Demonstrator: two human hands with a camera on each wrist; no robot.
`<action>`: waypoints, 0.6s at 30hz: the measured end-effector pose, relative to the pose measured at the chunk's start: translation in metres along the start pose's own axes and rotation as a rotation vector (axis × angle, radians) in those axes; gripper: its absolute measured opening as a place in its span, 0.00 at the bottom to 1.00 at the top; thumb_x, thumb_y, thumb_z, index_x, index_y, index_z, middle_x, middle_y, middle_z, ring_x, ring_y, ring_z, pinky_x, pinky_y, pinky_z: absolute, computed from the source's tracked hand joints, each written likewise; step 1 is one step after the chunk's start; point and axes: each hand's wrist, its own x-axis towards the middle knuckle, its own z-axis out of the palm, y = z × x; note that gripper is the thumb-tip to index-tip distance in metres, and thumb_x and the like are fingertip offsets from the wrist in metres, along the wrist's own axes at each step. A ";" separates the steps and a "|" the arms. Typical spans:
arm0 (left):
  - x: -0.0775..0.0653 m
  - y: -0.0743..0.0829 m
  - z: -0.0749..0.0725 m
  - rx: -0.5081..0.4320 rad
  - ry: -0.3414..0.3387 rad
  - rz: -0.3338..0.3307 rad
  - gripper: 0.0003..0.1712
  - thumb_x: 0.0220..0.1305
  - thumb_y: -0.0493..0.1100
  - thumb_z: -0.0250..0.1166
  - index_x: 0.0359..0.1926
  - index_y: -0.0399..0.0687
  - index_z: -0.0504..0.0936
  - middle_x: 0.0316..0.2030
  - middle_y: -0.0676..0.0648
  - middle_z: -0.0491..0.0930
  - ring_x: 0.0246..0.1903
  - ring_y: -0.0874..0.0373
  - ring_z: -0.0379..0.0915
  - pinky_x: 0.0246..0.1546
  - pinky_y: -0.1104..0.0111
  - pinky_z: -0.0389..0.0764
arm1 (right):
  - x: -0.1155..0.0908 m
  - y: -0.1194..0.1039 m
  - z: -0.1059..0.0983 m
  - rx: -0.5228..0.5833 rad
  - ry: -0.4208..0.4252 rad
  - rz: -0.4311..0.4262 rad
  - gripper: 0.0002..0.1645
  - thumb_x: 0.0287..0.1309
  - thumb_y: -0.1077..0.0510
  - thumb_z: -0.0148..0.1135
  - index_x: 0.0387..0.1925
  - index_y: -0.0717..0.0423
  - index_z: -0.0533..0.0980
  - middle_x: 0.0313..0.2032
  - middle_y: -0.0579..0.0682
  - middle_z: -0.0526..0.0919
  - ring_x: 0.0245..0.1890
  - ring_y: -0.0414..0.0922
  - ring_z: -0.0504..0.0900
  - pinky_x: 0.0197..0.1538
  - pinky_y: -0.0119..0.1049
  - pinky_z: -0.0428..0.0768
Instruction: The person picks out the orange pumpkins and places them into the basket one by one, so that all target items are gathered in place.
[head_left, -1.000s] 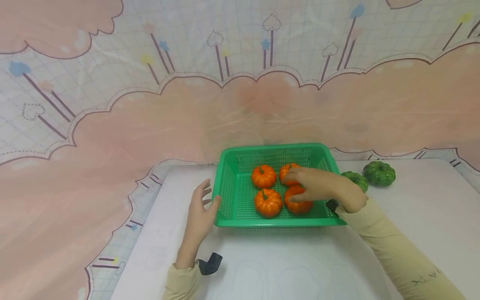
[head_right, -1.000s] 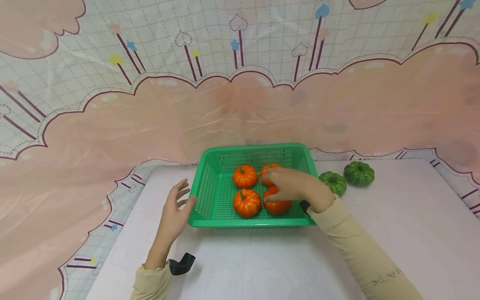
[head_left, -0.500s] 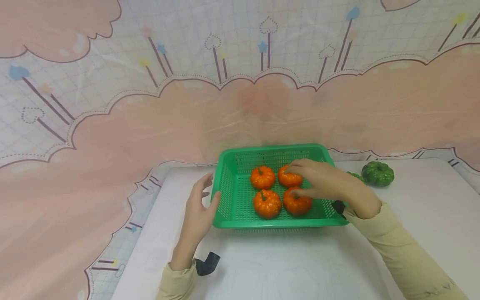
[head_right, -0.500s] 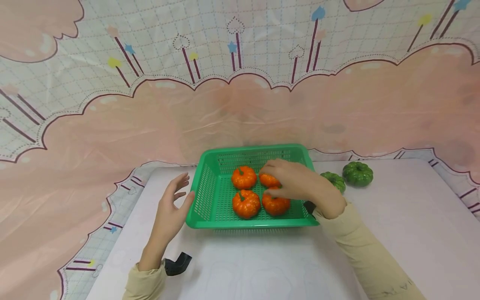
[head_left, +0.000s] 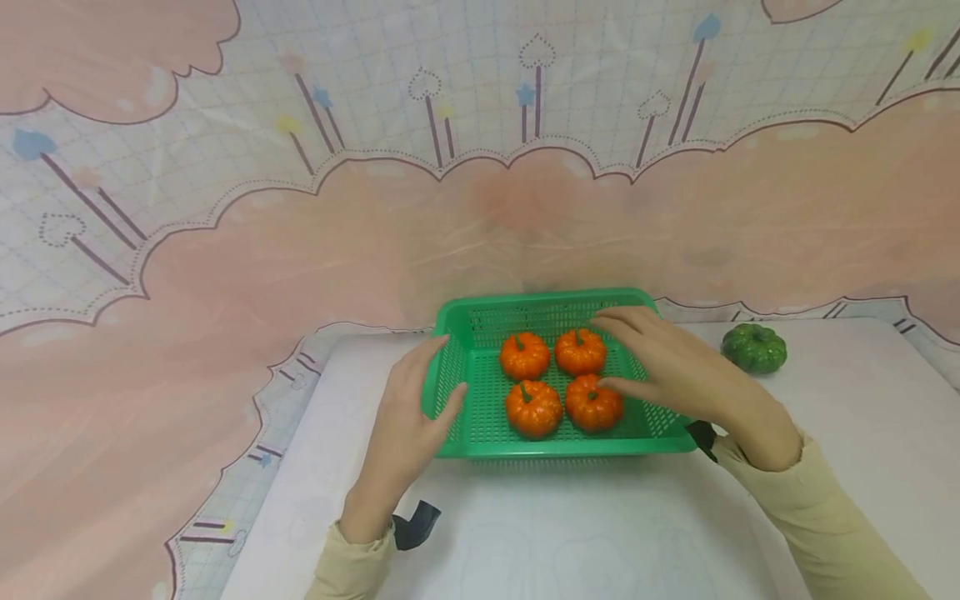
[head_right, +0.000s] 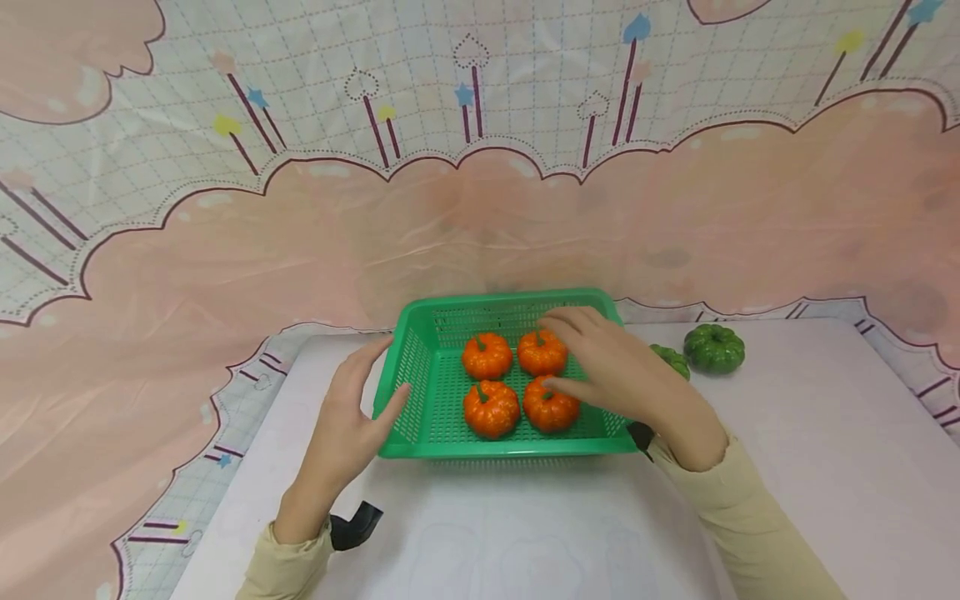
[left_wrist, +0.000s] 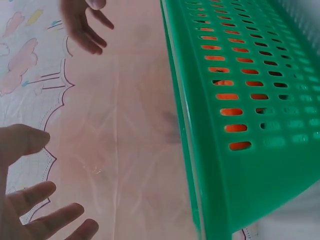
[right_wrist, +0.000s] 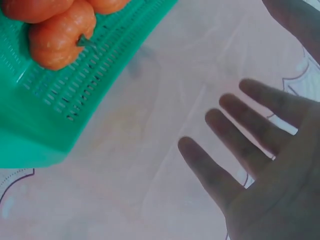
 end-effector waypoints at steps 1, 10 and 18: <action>0.000 0.001 0.000 0.017 0.001 0.015 0.35 0.65 0.46 0.67 0.71 0.51 0.67 0.68 0.46 0.68 0.69 0.49 0.62 0.70 0.52 0.65 | -0.002 -0.001 0.000 -0.008 0.010 0.008 0.45 0.56 0.45 0.72 0.68 0.62 0.66 0.65 0.58 0.70 0.64 0.56 0.71 0.61 0.54 0.77; -0.002 0.004 0.004 0.124 -0.002 0.084 0.40 0.64 0.55 0.67 0.73 0.51 0.65 0.72 0.45 0.63 0.70 0.44 0.59 0.70 0.47 0.62 | -0.021 -0.005 0.004 -0.012 0.073 0.082 0.57 0.52 0.44 0.75 0.74 0.61 0.56 0.74 0.61 0.55 0.70 0.65 0.60 0.66 0.65 0.67; -0.007 0.003 0.008 0.204 -0.043 0.070 0.42 0.66 0.60 0.62 0.76 0.54 0.60 0.75 0.44 0.58 0.74 0.44 0.50 0.73 0.45 0.54 | -0.036 -0.006 0.017 -0.035 0.097 0.129 0.62 0.54 0.37 0.71 0.77 0.58 0.49 0.77 0.59 0.46 0.75 0.64 0.48 0.69 0.67 0.60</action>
